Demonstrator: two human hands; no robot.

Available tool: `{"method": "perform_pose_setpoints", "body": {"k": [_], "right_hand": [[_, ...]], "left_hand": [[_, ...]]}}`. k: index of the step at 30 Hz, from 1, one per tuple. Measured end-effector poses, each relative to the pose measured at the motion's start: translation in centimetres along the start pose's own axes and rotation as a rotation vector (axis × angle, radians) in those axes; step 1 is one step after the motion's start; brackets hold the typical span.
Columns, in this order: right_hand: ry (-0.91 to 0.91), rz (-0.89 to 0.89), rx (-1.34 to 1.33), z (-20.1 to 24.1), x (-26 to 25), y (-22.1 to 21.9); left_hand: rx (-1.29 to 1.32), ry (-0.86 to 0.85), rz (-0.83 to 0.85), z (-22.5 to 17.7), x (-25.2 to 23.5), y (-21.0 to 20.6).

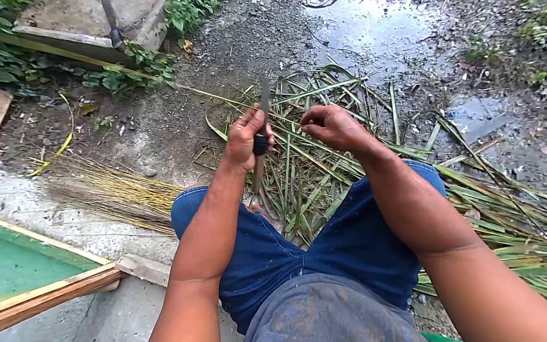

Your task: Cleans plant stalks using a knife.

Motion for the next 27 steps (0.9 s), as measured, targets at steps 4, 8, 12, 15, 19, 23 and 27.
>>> {"method": "perform_pose_setpoints", "body": {"k": [4, 8, 12, 15, 19, 23, 27], "right_hand": [[-0.015, 0.073, -0.05, -0.8, 0.5, 0.9], [-0.001, -0.002, -0.095, -0.3, 0.3, 0.4], [0.043, -0.017, -0.076, 0.1, 0.1, 0.0], [0.06, 0.009, -0.061, -0.5, 0.6, 1.2], [0.015, 0.006, -0.057, -1.1, 0.9, 1.5], [-0.015, -0.059, -0.071, -0.6, 0.4, 0.4], [0.009, -0.099, -0.084, 0.0, 0.2, 0.3]], "left_hand": [[0.097, -0.142, -0.08, -2.5, -0.5, 2.4], [0.006, -0.009, -0.027, -0.3, -0.1, -0.3], [-0.06, 0.127, 0.08, 2.1, 0.0, -2.3], [0.033, -0.009, -0.038, -0.9, -1.1, 1.4], [0.158, -0.14, -0.209, -3.2, -1.4, 3.9], [-0.029, 0.048, -0.031, 0.8, 0.1, -1.3], [-0.024, 0.134, 0.069, 1.4, 0.1, -2.1]]}}
Point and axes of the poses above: each hand's wrist, its own x-axis away from the middle knuckle, its own y-axis out of the back of the hand, z = x × y, the point moved 4 cm from there along -x, towards the middle knuckle, and after that the axes turned 6 degrees about x, right-handed, at the moved point
